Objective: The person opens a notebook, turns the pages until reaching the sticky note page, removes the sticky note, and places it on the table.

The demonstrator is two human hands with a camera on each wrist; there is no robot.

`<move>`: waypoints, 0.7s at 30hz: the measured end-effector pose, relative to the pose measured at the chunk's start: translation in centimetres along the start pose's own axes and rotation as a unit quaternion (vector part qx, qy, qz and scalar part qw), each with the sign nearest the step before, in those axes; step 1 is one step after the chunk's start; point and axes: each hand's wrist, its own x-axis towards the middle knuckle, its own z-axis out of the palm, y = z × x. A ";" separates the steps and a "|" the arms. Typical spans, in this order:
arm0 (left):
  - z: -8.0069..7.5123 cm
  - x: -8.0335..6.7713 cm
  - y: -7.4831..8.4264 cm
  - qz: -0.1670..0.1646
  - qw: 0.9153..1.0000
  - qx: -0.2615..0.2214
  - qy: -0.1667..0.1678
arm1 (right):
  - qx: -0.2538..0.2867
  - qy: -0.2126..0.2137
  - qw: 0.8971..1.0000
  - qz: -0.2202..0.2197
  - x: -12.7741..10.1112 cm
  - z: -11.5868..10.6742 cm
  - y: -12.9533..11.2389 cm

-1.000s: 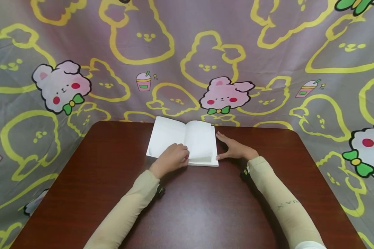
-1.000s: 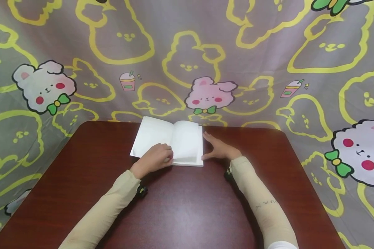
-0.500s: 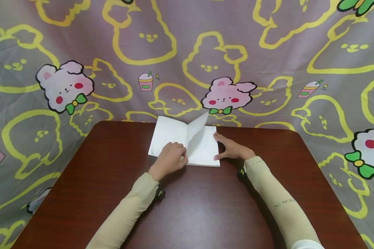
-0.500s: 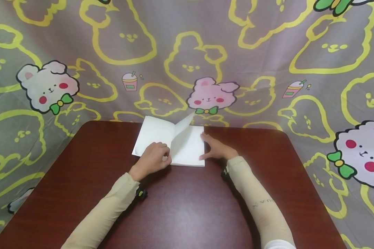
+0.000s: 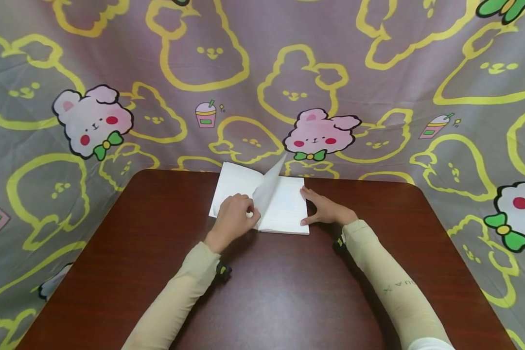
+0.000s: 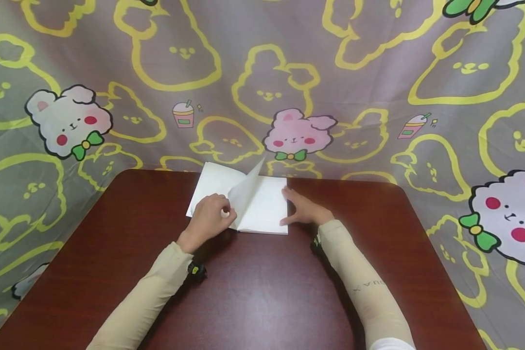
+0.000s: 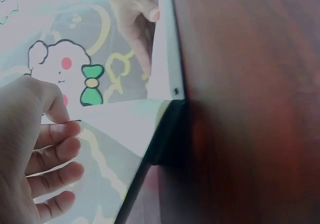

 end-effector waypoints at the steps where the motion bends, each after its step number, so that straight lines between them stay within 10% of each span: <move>1: -0.2 0.1 -0.1 -0.002 1.000 -0.001 0.004 | -0.001 0.000 1.000 0.000 0.0 0.0 0.1; 21: -3.1 1.9 -0.3 -0.005 0.995 0.005 0.100 | -0.004 0.001 1.000 0.000 0.0 0.0 0.1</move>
